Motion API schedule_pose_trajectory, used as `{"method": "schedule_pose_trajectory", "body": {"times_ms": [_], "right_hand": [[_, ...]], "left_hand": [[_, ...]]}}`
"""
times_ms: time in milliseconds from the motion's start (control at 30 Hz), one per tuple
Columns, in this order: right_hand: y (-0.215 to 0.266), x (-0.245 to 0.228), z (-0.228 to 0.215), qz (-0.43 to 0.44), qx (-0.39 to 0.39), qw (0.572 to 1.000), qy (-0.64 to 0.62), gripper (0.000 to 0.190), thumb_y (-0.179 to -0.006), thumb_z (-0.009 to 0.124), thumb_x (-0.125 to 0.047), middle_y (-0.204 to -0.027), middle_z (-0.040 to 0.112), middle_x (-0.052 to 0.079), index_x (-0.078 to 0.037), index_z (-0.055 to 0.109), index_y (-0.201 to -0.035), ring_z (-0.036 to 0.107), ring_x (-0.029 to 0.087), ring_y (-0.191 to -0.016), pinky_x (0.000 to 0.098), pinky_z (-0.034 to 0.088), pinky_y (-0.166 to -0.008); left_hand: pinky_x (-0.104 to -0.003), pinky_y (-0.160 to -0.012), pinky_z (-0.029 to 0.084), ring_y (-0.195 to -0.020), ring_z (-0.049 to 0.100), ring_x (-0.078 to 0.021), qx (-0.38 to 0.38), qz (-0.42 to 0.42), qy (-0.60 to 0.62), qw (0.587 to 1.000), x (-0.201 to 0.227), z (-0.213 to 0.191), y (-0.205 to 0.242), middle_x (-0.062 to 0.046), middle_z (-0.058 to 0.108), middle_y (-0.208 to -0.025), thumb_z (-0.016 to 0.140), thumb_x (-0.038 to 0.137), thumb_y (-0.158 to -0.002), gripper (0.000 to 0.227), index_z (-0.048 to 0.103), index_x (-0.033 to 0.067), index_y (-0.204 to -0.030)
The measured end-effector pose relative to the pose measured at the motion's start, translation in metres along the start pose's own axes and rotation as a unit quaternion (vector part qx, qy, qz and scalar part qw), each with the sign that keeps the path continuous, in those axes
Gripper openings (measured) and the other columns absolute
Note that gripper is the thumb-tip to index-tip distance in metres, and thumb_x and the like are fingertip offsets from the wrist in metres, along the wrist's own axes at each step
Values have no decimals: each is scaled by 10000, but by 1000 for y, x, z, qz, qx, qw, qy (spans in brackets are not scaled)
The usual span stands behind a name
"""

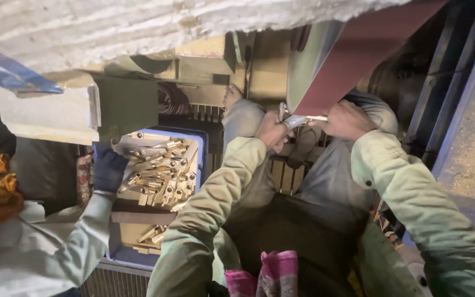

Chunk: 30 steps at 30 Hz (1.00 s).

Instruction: The person sits on the floor and repeatedly picks up small brass-colored metal parts from a blue bin. They press each part against a moving belt sander to smooth or shape it, then return it to the bin. The process is repeated for multiple parts.

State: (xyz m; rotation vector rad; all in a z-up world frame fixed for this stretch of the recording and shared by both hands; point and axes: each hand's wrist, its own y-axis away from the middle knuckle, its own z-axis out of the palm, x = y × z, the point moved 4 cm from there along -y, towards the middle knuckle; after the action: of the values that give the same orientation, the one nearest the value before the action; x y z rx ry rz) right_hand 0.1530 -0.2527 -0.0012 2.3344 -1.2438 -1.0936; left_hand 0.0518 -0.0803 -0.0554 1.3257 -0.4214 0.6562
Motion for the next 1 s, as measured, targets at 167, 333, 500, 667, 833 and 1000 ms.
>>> {"method": "schedule_pose_trajectory", "body": {"times_ms": [167,333,500,667,833,1000], "right_hand": [[-3,8,13,14,49,998,22,397,-846,739,-362,-1022,714,254,-97,730,-1141,679,455,-946,541,539,-828],[11,12,32,-3,152,977,148,233,-905,688,-285,-914,729,189,-118,752,-1054,698,393,-832,526,557,-770],[23,7,34,-72,276,948,144,276,-770,687,-188,-912,718,159,-98,735,-1027,696,362,-805,511,556,-692],[27,4,38,-51,302,938,161,214,-800,676,-180,-895,722,134,-100,732,-990,701,349,-826,520,543,-678],[12,5,28,-13,194,969,152,190,-969,652,-253,-887,719,185,-92,745,-1007,693,380,-796,515,557,-777],[5,0,11,-37,127,990,51,295,-882,698,-276,-1011,708,210,-114,753,-1121,671,433,-896,531,532,-822]], "left_hand": [[-329,-309,339,-452,515,-127,25,4,2,1000,-7,-2,-4,-98,633,-716,663,108,-908,204,657,-6,-1077],[-304,-387,440,-530,593,-106,15,143,-14,989,-4,0,-9,-72,663,-769,701,77,-930,243,636,-29,-1140],[-288,-384,420,-515,572,-120,2,171,-17,985,-5,0,1,-68,661,-776,636,-16,-825,402,578,5,-1223],[-270,-456,483,-562,601,-109,0,247,-56,967,5,-2,16,-51,684,-852,629,-64,-802,450,578,7,-1244],[-312,-371,434,-496,571,-125,8,150,-39,988,11,-5,12,-82,671,-766,651,1,-857,283,652,-7,-1139],[-339,-301,380,-382,525,-151,17,37,-39,998,2,-7,6,-97,650,-663,686,111,-910,166,720,-20,-1006]]}}
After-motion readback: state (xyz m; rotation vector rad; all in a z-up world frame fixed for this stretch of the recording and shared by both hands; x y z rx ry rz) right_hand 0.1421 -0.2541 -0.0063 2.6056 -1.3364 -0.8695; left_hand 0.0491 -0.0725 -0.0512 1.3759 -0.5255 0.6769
